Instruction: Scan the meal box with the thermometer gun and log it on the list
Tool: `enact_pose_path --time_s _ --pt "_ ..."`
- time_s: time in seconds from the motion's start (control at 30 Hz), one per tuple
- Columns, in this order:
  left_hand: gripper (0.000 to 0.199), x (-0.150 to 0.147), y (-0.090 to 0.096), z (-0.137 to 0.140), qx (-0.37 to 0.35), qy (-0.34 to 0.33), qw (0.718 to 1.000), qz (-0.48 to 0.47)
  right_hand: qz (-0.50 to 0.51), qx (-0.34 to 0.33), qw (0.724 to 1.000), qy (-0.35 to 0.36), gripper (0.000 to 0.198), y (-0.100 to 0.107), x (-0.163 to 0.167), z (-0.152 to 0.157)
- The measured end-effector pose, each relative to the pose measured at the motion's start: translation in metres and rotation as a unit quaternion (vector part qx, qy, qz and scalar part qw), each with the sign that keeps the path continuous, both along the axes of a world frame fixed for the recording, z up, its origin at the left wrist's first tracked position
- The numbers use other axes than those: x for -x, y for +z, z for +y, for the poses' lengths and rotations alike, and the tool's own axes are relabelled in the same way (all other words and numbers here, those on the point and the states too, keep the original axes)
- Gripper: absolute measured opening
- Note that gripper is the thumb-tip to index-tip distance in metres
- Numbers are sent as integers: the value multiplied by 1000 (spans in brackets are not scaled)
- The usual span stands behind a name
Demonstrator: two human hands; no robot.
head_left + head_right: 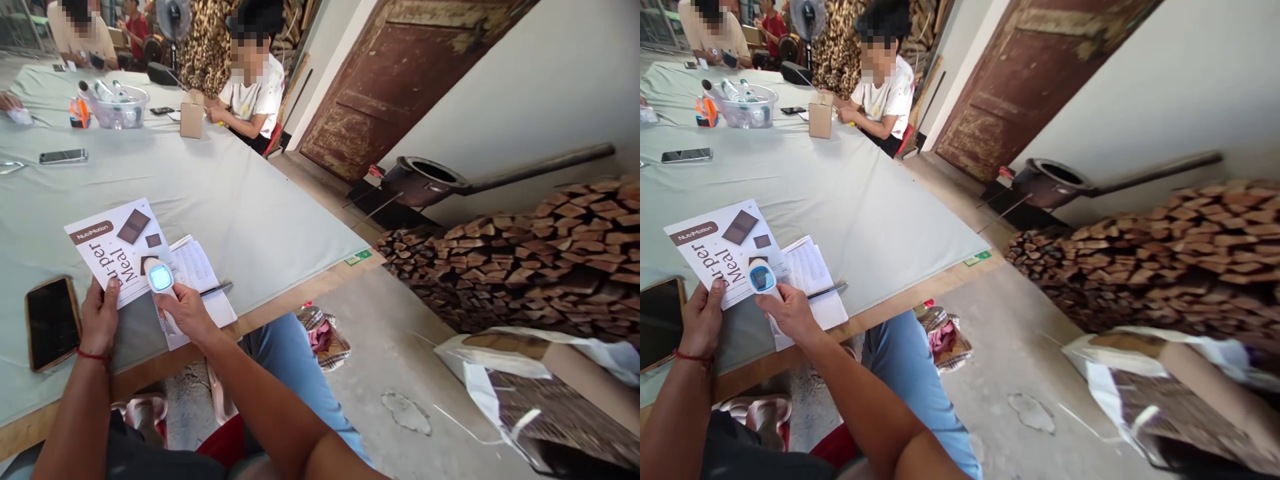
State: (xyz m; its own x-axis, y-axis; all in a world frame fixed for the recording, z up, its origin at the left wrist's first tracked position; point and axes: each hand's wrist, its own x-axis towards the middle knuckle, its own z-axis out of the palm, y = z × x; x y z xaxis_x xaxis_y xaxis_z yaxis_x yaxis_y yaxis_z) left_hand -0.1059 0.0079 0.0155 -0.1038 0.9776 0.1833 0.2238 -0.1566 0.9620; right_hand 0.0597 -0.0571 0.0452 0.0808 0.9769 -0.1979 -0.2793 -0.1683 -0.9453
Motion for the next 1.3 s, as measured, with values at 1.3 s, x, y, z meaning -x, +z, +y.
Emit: enact_pose_path --time_s 1.3 --pt "56 -8 28 -5 -17 53 998 12 -64 -42 997 -26 31 17 -34 -17"
